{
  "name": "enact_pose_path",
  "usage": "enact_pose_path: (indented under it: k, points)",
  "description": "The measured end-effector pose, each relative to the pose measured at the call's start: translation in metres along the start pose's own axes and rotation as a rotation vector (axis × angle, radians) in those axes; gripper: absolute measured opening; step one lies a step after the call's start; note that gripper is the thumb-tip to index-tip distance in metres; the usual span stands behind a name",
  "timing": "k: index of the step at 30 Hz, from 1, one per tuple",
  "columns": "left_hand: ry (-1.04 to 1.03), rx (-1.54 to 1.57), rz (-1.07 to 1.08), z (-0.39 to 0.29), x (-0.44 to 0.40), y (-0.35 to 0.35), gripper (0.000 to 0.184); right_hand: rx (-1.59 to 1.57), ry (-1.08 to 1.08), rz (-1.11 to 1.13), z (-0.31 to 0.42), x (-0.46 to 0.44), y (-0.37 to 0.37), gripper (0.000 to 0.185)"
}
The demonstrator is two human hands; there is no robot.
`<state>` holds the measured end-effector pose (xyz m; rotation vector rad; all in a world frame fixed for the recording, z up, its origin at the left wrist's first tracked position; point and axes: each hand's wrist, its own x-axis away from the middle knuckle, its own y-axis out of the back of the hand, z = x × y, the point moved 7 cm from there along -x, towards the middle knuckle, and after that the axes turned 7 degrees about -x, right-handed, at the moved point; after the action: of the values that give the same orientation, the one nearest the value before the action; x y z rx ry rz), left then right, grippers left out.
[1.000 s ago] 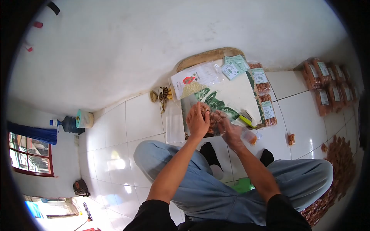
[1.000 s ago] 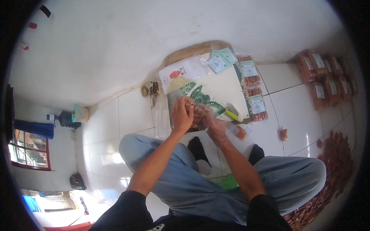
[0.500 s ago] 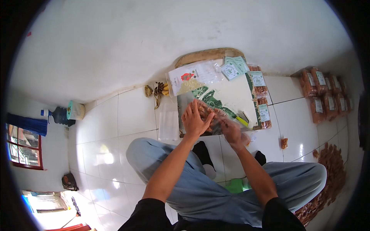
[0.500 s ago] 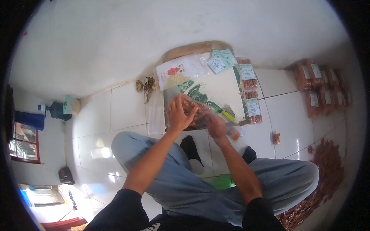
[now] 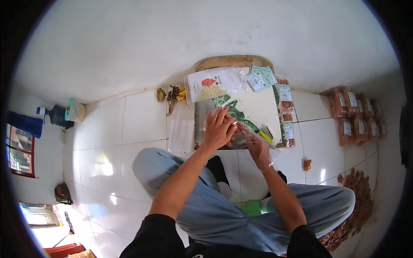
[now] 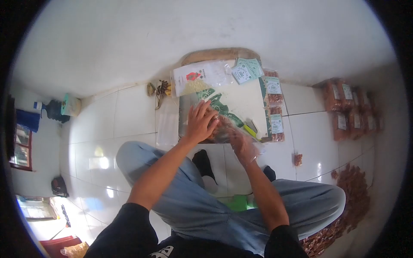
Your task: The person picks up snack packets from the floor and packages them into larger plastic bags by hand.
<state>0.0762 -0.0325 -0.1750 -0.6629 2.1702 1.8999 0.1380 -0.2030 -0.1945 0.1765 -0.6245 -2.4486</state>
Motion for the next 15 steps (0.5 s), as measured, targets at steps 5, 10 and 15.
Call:
enact_pose_path:
  k: [5,10,15]
  points:
    - [-0.027,-0.009,0.000,-0.001,-0.004,0.002,0.033,-0.178,0.219,-0.108,-0.057,-0.001,-0.017,0.032]
    - [-0.097,0.054,0.095,-0.004,-0.005,-0.008,0.036,-0.320,0.134,-0.088,-0.056,-0.010,-0.025,0.030]
    - [-0.150,0.019,0.174,-0.012,-0.009,-0.005,0.040,-0.236,0.022,-0.054,-0.040,-0.012,-0.023,0.022]
